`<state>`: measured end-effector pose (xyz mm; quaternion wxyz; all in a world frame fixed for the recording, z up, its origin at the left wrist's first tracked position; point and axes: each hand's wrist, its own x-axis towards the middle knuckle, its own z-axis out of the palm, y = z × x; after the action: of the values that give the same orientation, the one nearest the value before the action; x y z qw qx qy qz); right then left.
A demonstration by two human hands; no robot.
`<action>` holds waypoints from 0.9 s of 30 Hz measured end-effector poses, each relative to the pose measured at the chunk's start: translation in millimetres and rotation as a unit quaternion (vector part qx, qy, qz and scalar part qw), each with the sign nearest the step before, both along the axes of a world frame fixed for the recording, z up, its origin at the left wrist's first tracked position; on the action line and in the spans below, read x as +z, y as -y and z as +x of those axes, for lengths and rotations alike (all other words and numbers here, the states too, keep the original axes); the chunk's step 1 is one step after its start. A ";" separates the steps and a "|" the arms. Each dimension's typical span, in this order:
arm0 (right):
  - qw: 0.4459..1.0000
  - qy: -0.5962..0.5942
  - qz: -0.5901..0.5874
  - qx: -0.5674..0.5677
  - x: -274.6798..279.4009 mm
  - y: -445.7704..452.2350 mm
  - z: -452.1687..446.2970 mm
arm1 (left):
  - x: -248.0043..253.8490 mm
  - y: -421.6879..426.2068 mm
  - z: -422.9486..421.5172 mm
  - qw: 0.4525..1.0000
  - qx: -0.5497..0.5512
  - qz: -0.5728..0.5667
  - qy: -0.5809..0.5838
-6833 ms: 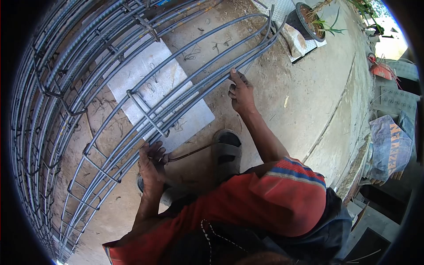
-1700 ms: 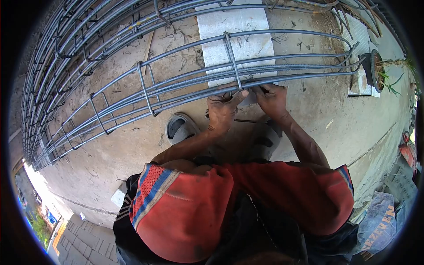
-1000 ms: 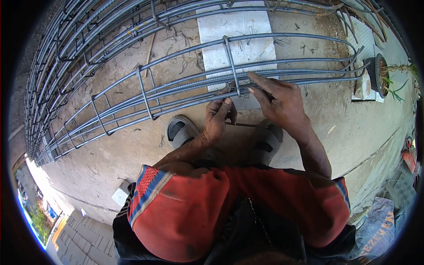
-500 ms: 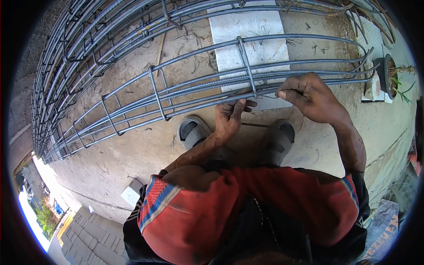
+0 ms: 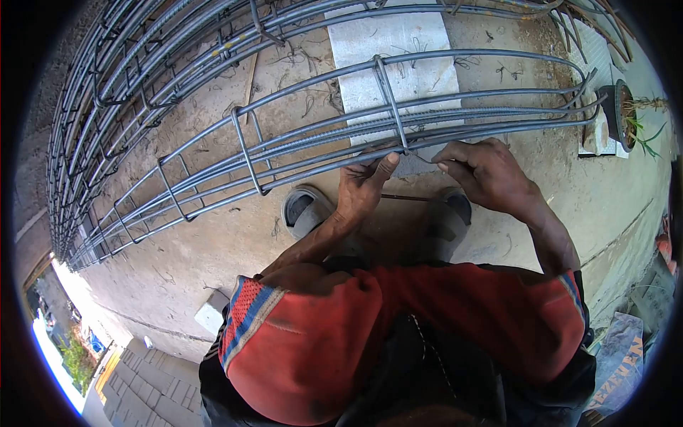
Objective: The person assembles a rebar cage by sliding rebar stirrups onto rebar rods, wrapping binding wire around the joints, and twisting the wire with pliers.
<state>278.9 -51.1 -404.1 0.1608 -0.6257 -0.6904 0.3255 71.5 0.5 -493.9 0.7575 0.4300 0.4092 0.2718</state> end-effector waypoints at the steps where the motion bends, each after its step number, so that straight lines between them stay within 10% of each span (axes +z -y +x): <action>1: 1.000 -0.009 -0.014 -0.022 -2.9 7.3 -2.8 | -1.4 0.1 0.1 1.000 0.003 -0.013 -0.006; 11: 0.933 -0.019 0.218 -0.287 -113.0 12.8 -44.2 | -0.5 8.8 22.6 0.993 0.102 0.047 0.034; 17: 0.960 0.113 0.160 -0.200 -47.5 27.8 -26.8 | 6.0 6.1 22.0 0.993 0.106 -0.002 0.051; 20: 0.977 -0.061 0.173 -0.109 -10.4 -16.3 0.4 | 4.8 9.2 21.1 0.994 0.106 -0.020 0.036; 23: 0.987 -0.066 -0.134 0.059 -30.1 -65.9 22.2 | 8.3 9.3 22.3 0.993 0.105 -0.040 0.034; 27: 0.868 -0.096 -0.464 0.151 -41.3 -110.0 19.3 | 6.3 6.7 20.4 0.994 0.093 -0.051 0.028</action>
<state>298.3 59.0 -445.4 -0.1341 -0.4820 -0.5271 0.6870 91.8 -6.2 -487.6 0.7612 0.3427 0.4392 0.3320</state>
